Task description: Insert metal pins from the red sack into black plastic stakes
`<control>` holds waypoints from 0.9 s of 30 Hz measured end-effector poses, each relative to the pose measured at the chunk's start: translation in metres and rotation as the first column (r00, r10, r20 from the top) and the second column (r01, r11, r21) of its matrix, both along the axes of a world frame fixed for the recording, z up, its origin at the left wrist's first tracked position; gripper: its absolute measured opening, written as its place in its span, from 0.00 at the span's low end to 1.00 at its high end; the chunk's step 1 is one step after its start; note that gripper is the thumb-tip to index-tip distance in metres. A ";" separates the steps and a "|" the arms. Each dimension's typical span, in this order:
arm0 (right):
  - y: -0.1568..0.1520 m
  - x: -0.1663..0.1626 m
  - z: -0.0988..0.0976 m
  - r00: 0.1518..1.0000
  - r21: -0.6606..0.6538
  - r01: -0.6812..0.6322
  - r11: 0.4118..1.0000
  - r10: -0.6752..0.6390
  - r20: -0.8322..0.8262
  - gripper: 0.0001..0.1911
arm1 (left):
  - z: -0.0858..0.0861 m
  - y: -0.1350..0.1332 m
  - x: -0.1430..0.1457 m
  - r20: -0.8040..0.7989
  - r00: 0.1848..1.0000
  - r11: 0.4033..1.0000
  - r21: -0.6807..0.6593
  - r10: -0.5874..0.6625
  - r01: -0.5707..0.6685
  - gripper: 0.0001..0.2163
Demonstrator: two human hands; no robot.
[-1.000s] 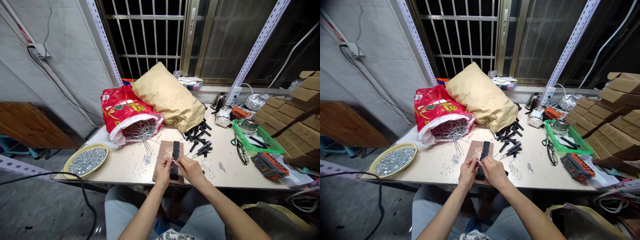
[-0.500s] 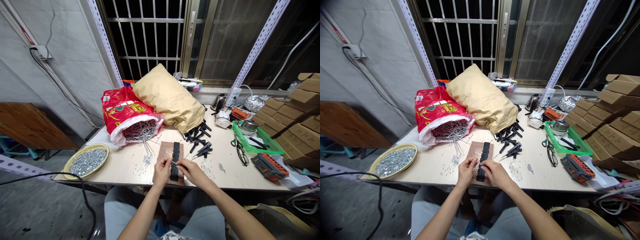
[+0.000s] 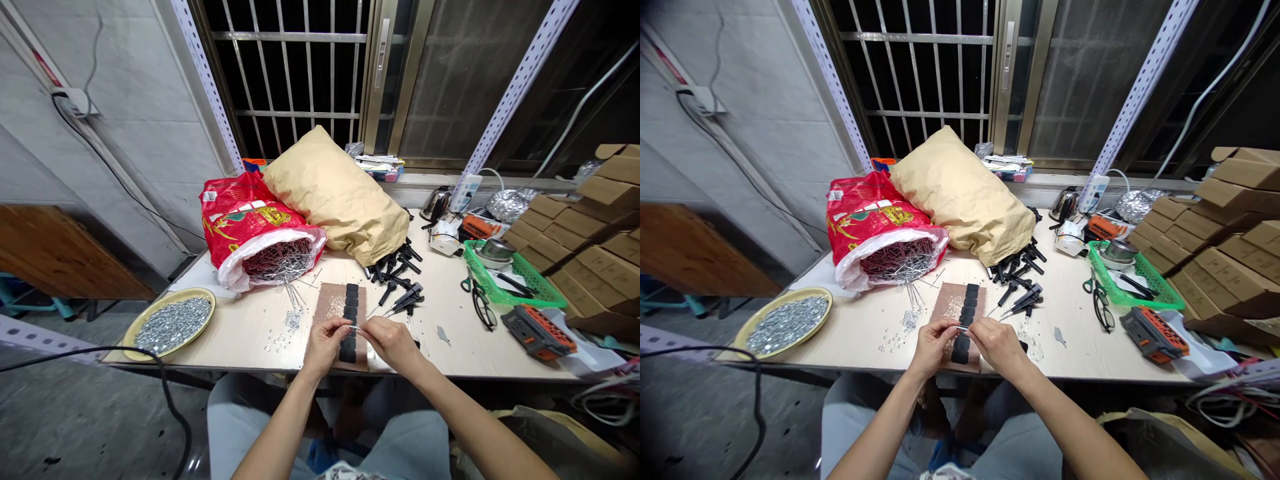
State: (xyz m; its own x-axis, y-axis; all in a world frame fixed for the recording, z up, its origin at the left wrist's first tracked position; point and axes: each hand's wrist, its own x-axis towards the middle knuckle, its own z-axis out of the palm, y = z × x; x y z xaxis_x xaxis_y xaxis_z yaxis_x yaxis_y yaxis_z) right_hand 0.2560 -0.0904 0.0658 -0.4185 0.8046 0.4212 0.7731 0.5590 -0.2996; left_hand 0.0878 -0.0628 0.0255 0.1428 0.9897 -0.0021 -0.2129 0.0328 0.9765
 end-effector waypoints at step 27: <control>0.025 0.011 -0.010 0.983 -0.228 -0.056 0.972 0.013 -0.184 0.06 | -0.006 0.004 0.009 -0.008 0.999 0.997 -0.068 0.048 -0.048 0.18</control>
